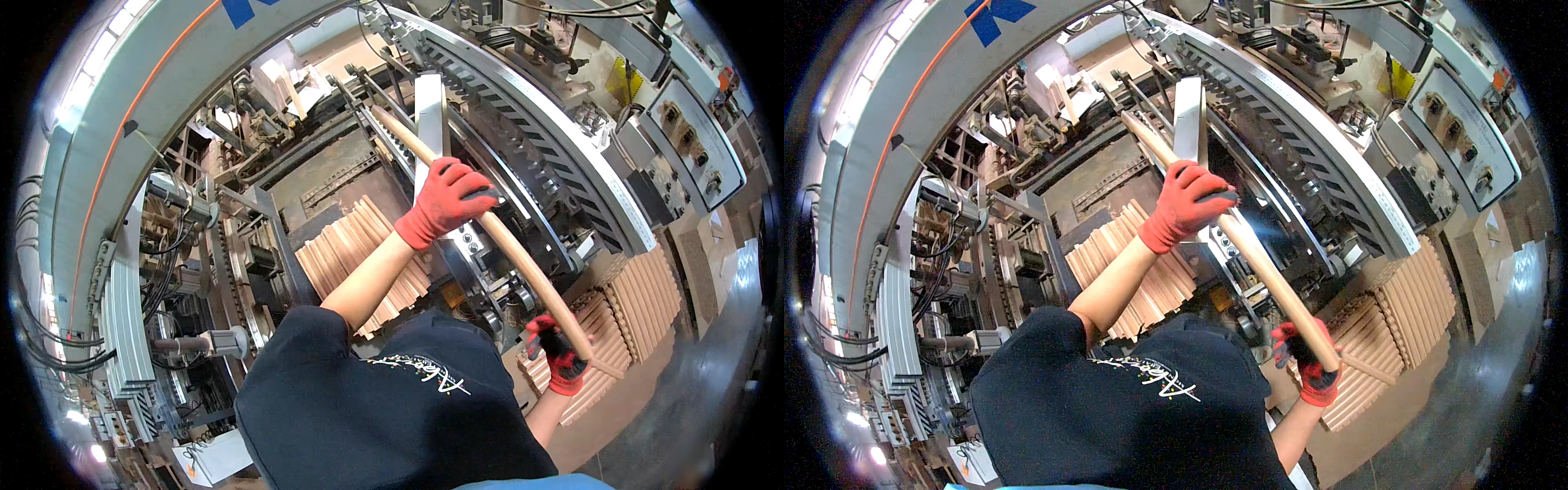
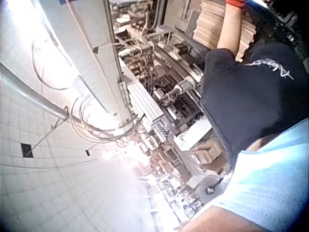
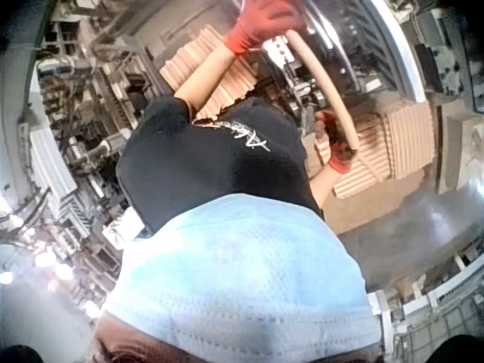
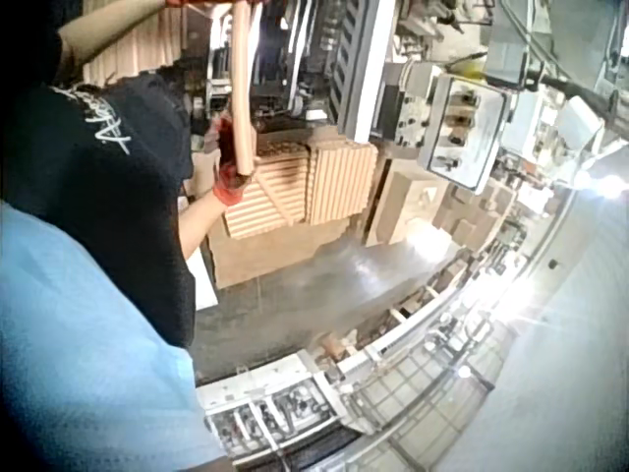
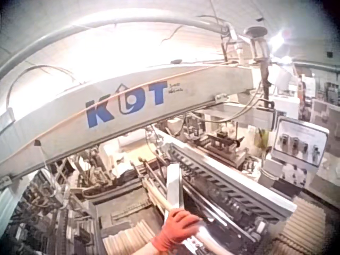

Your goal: The person picks up curved wooden slats from a stack and feeds them individually into a woodworking machine.

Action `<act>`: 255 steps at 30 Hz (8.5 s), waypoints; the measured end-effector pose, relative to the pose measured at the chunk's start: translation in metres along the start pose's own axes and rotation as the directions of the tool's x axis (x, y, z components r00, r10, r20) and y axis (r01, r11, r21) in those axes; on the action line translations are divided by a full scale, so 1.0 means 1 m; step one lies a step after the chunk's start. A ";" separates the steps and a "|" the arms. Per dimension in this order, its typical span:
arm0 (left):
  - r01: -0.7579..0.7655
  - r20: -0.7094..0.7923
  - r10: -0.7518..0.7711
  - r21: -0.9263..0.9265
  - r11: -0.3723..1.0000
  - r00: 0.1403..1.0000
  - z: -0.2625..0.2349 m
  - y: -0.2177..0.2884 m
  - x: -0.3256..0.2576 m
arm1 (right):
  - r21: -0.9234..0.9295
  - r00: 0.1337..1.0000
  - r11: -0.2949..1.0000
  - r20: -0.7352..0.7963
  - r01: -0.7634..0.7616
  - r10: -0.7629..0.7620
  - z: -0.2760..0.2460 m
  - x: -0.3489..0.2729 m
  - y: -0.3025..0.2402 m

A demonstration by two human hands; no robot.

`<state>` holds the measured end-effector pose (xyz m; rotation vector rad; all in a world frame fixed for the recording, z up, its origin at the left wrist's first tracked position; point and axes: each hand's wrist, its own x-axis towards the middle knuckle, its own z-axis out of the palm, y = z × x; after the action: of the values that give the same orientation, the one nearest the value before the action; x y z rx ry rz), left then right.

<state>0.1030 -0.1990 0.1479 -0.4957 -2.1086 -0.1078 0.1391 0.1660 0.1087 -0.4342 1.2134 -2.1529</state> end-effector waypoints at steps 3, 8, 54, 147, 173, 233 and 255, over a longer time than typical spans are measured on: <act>-0.036 -0.110 0.035 -0.004 0.999 0.993 0.000 -0.025 -0.031 | -0.135 0.980 0.971 0.001 -0.196 0.198 0.029 0.009 -0.009; -0.045 -0.210 0.048 0.017 0.999 0.976 0.002 -0.046 -0.065 | -0.282 0.974 0.936 0.020 -0.212 0.227 0.076 0.029 -0.007; 0.916 0.334 -0.928 -0.401 0.019 0.166 0.096 -0.080 -0.100 | -0.988 0.894 0.155 -0.046 0.027 -0.446 0.057 0.265 0.178; 0.548 0.839 -0.536 -0.407 -0.731 -0.093 0.230 -0.315 -0.109 | -0.568 0.847 0.804 -0.504 -0.178 -0.168 0.053 0.216 0.127; 0.309 0.682 -0.730 -0.687 -0.658 -0.038 0.257 -0.288 -0.124 | -0.479 0.870 0.852 -0.489 -0.211 -0.060 -0.007 0.234 0.079; 0.203 0.350 -0.920 -0.902 -0.382 -0.175 0.332 -0.179 -0.068 | -0.861 0.650 0.422 -0.496 -0.283 -0.576 -0.045 0.308 0.109; 0.476 0.357 -0.807 -0.668 -0.572 -0.470 0.362 -0.221 -0.098 | -0.892 0.733 0.296 -0.451 -0.342 -0.509 0.003 0.303 0.115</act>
<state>-0.2202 -0.3353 -0.1094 1.2814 -0.9901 -1.9700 -0.0467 -0.0792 0.0072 -0.1147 3.0436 -1.3073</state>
